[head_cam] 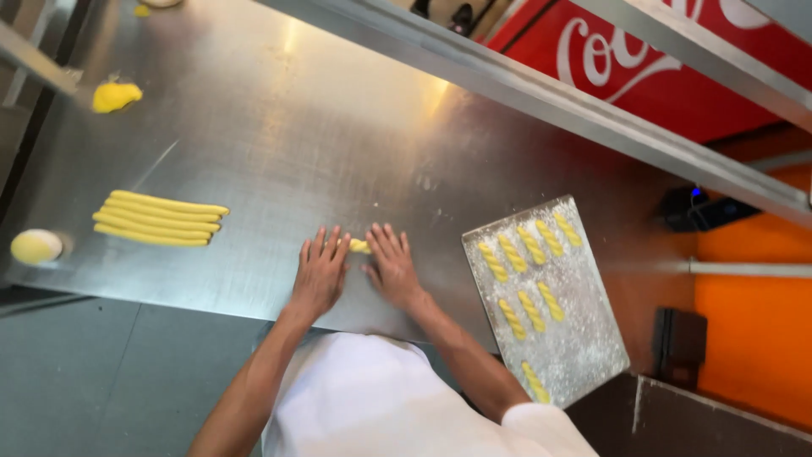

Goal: Twisting pre-cut dough strips into spiral shapes and arranging them neatly on a baking tray.

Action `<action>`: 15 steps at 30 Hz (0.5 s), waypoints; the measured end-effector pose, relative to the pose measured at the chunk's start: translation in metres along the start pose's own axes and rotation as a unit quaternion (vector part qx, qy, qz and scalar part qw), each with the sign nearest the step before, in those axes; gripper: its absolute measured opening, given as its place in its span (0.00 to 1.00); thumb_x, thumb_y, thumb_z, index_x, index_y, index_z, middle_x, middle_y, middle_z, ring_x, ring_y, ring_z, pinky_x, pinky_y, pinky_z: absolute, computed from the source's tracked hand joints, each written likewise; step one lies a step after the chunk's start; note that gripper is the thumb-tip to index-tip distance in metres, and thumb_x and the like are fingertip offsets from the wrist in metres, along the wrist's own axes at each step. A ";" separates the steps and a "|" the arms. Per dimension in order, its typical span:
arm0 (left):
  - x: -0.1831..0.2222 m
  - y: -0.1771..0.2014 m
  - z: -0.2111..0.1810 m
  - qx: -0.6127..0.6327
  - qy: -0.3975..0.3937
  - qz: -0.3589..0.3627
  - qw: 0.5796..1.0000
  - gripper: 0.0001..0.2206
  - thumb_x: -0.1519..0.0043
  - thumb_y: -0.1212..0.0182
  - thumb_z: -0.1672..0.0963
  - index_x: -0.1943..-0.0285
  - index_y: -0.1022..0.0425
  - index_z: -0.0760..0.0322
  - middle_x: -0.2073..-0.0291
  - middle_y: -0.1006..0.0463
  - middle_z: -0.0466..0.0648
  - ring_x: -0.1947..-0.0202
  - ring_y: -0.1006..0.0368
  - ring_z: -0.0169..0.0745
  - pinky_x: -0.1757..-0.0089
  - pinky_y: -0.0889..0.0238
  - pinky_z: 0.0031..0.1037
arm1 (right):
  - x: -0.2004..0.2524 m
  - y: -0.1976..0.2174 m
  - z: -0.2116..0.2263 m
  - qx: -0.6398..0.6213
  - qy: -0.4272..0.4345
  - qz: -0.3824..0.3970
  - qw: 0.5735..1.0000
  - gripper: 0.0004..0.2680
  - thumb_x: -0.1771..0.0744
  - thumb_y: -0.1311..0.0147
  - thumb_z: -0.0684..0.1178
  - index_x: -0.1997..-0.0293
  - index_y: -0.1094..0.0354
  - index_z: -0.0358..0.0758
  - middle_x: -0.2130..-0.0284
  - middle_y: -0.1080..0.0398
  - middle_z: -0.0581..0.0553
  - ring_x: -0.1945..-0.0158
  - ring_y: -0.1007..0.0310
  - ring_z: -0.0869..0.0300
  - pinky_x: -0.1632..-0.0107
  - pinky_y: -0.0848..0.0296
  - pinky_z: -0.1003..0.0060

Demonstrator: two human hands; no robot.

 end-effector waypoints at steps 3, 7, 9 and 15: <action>0.036 -0.002 0.005 0.048 -0.053 0.027 0.997 0.23 0.50 0.48 0.58 0.43 0.43 0.55 0.44 0.42 0.50 0.43 0.50 0.52 0.48 0.57 0.41 | 0.038 0.004 0.025 -0.018 -0.035 -0.017 0.999 0.24 0.42 0.47 0.49 0.42 0.53 0.40 0.44 0.53 0.39 0.40 0.57 0.47 0.42 0.61 0.49; 0.024 -0.018 0.041 0.160 -0.053 -0.033 0.985 0.20 0.47 0.52 0.57 0.44 0.41 0.58 0.49 0.37 0.49 0.48 0.43 0.48 0.49 0.52 0.35 | 0.036 0.005 0.011 -0.137 -0.156 -0.118 0.971 0.24 0.43 0.46 0.40 0.43 0.51 0.43 0.44 0.52 0.41 0.44 0.48 0.49 0.46 0.48 0.53; 0.003 -0.020 0.051 0.113 -0.040 -0.004 0.993 0.19 0.54 0.42 0.56 0.52 0.34 0.52 0.59 0.32 0.39 0.55 0.40 0.37 0.57 0.45 0.28 | 0.025 -0.001 -0.002 -0.063 -0.174 -0.106 0.977 0.18 0.43 0.45 0.43 0.50 0.42 0.48 0.53 0.42 0.49 0.52 0.40 0.56 0.55 0.42 0.61; -0.025 -0.009 0.046 0.134 -0.124 0.085 0.980 0.09 0.54 0.40 0.56 0.66 0.31 0.44 0.72 0.32 0.32 0.66 0.36 0.30 0.67 0.44 0.21 | 0.026 0.032 0.029 -0.023 -0.198 -0.101 0.975 0.07 0.41 0.48 0.45 0.64 0.38 0.54 0.74 0.39 0.59 0.67 0.37 0.65 0.62 0.40 0.69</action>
Point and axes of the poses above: each hand's wrist, its own x-axis away from the middle knuckle, its own y-axis out of the back of the hand, z = x × y, the point moved 4 cm from there along -x, towards the middle knuckle
